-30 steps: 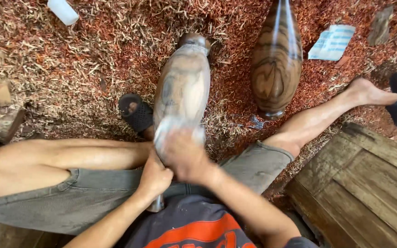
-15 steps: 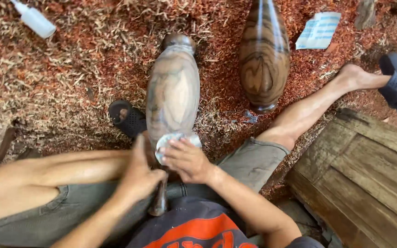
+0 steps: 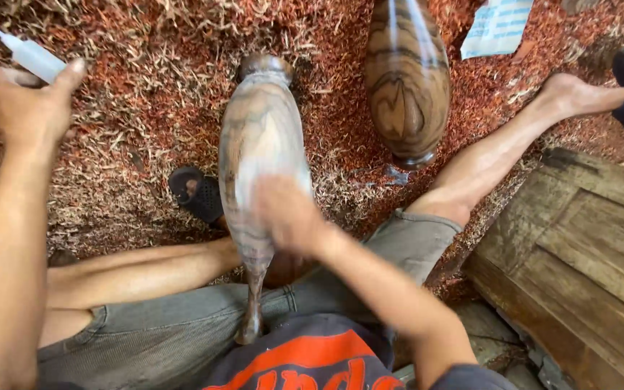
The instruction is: The person sits on the ground holding a carved wooden vase between their legs. They squeeze liquid from a small plastic bottle onto the vase surface and rub it in with a cloth and a small abrasive pad, rotating the vase to treat different areas, then apply more liquid and continue rubbing.
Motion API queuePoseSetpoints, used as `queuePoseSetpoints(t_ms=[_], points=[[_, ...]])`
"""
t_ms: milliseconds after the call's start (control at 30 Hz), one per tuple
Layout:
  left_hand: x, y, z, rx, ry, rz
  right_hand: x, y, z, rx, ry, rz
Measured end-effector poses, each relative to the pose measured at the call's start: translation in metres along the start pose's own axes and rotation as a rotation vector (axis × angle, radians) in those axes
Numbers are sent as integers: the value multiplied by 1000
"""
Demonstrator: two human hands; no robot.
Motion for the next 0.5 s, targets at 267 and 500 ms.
queuePoseSetpoints(t_ms=[267,500], points=[[23,32,31,3,69,-160,15,-5,65,-1,52,-15],[32,21,29,-401,-142,18,67,-35,-57,301,374,-384]])
Point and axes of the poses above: each hand's wrist, its own x-axis towards the middle knuckle, its own y-axis out of the palm, z = x × y, the point moved 4 cm from there along x, towards the middle knuckle, and after that the axes turned 12 degrees about x, right-handed, at the moved point
